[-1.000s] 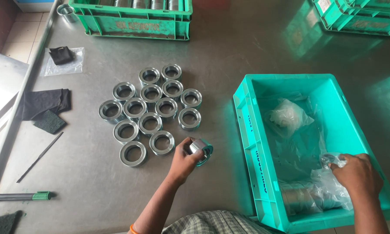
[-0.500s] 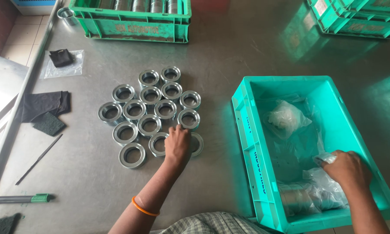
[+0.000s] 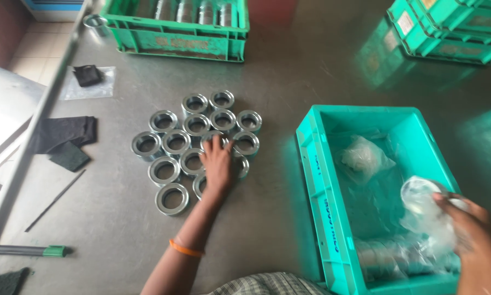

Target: Taking metal rings from a plastic crate, wiping them with a plastic sheet, and arranging them on a table for inspection.

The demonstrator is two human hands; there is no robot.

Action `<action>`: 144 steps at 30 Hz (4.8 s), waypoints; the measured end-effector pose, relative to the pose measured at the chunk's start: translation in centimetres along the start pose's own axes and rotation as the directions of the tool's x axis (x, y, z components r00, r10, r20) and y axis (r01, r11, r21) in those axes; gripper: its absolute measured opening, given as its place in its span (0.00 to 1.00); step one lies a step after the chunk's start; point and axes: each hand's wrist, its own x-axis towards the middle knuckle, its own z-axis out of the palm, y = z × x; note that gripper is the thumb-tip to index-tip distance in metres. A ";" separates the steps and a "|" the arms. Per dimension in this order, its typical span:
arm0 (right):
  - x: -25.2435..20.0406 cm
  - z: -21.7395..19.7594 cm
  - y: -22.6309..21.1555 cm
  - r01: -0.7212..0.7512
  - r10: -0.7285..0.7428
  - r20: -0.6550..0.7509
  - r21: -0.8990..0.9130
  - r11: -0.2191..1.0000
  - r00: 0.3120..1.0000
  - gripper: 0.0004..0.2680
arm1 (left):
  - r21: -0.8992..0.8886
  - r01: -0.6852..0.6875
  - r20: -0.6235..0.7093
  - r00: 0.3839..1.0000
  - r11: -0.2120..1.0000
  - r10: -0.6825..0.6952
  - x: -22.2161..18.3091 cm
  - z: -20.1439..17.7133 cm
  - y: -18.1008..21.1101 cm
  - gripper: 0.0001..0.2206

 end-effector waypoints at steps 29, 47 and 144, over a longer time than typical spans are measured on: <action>-22.3 19.4 -10.0 0.043 -0.410 0.734 0.463 0.885 0.541 0.34 | -0.133 0.831 0.627 0.493 -0.541 0.603 -3.6 -14.2 10.3 0.34; -19.5 15.2 -12.6 0.438 -0.476 0.081 0.281 0.854 0.876 0.11 | -0.405 0.773 0.784 0.568 -0.488 0.248 -6.7 -9.0 8.7 0.13; -14.9 13.2 -8.0 0.721 0.252 0.693 -0.692 -0.030 0.675 0.10 | -0.315 0.677 0.803 0.564 -0.665 0.193 -8.9 -5.9 4.6 0.42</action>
